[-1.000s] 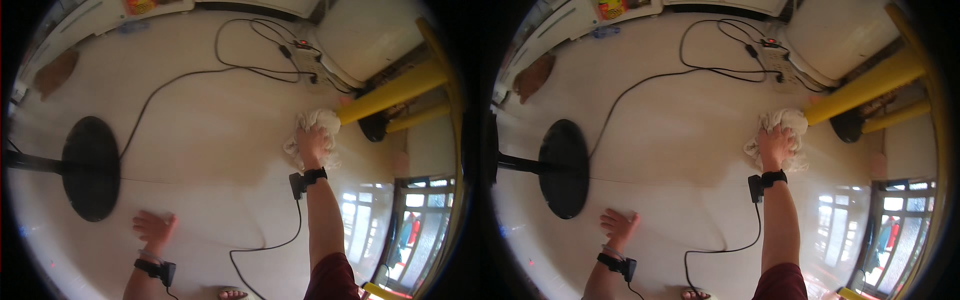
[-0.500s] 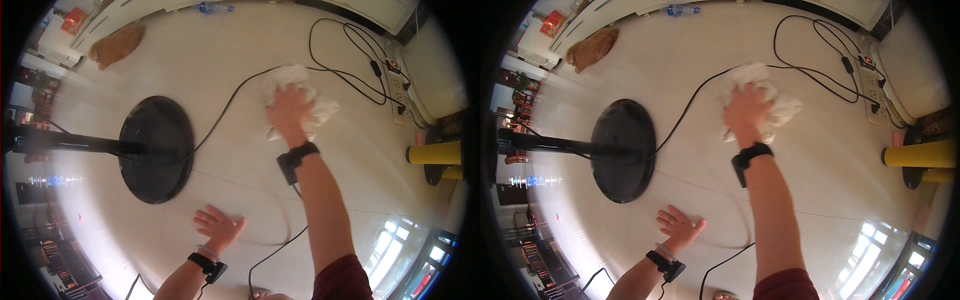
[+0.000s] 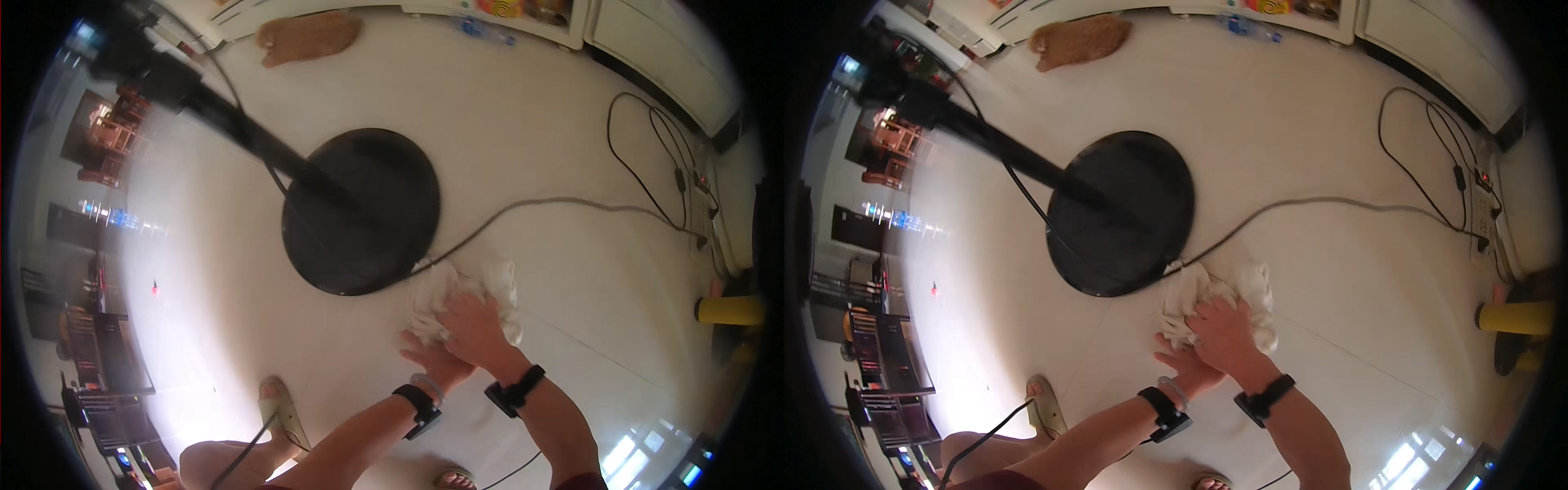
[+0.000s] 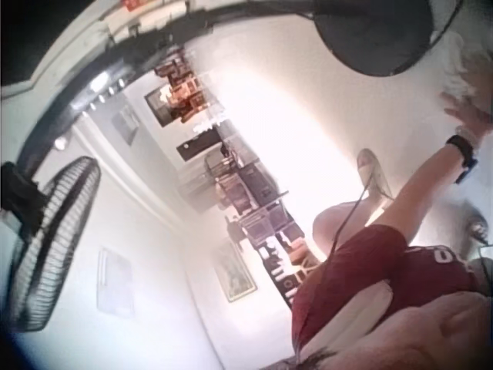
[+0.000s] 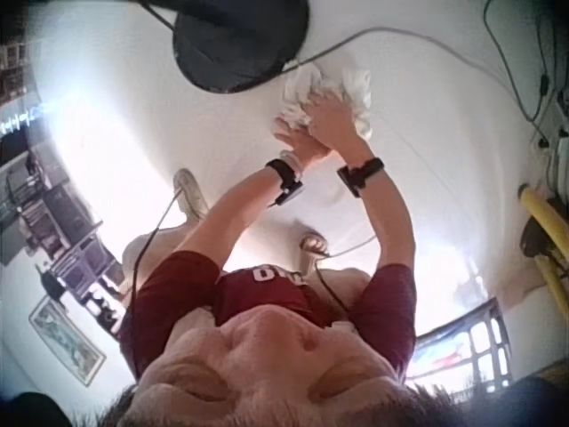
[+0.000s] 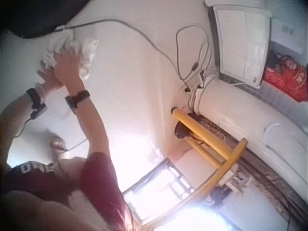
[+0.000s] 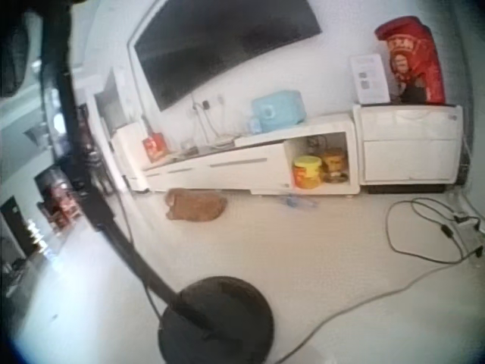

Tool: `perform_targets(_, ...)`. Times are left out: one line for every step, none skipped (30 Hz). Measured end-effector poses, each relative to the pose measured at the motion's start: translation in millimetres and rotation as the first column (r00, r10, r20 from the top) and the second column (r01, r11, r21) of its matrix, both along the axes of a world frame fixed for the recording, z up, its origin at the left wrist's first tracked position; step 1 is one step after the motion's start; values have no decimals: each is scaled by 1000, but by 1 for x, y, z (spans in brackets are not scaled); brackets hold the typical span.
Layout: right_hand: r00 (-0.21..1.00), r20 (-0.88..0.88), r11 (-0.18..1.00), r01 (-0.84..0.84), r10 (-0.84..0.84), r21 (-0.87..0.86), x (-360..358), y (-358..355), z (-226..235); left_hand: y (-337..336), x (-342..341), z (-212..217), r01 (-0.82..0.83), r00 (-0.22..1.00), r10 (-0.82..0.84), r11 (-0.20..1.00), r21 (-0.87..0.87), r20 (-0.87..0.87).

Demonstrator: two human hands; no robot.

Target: The person is cleaning the floor using a cloth and moving furniture.

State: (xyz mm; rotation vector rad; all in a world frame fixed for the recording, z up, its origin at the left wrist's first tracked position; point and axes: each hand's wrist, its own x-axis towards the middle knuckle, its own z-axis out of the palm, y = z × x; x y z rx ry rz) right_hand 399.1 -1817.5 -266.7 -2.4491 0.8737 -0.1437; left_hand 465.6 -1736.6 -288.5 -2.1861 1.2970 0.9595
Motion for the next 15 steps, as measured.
perform_targets(1000,-5,988,-25,26,152,0,5,5,5,4,1,97,995,-97,995,-5,-15)
perform_targets(999,2,990,-49,49,136,0,3,10,12,6,-1,171,983,-172,985,-28,-63)
perform_targets(998,55,913,-54,34,405,2,1,14,22,14,-1,229,963,-237,971,-69,-132)
perform_targets(996,86,762,-54,-2,645,6,1,18,34,20,-3,288,926,-309,950,-123,-219)
perform_targets(996,85,767,-63,11,639,18,8,22,48,32,-4,334,869,-382,922,-198,-314)
perform_targets(987,161,835,-73,-18,546,21,22,33,62,41,2,370,776,-468,881,-296,-423)
perform_targets(968,249,887,-93,-26,452,31,35,39,80,60,6,382,689,-526,848,-368,-498)
perform_targets(961,278,938,-101,5,332,51,51,46,99,83,10,385,617,-569,821,-422,-543)
perform_targets(952,303,975,-104,40,195,80,66,56,114,108,13,391,588,-595,802,-451,-548)
perform_targets(963,262,990,-95,66,102,110,76,57,127,136,13,412,609,-611,789,-456,-506)
perform_targets(976,205,997,-77,75,0,135,81,57,130,163,11,455,682,-622,773,-443,-385)
perform_targets(981,182,998,-62,64,-13,158,79,40,128,189,10,498,769,-607,766,-408,-202)
perform_targets(994,113,966,13,17,-260,179,69,4,123,212,2,496,832,-553,775,-391,-40)
perform_targets(998,55,867,55,-32,-495,188,60,-15,117,232,2,333,925,-379,786,-522,20)
perform_targets(999,25,860,47,-40,-507,188,52,-16,103,255,1,164,983,-178,746,-645,44)
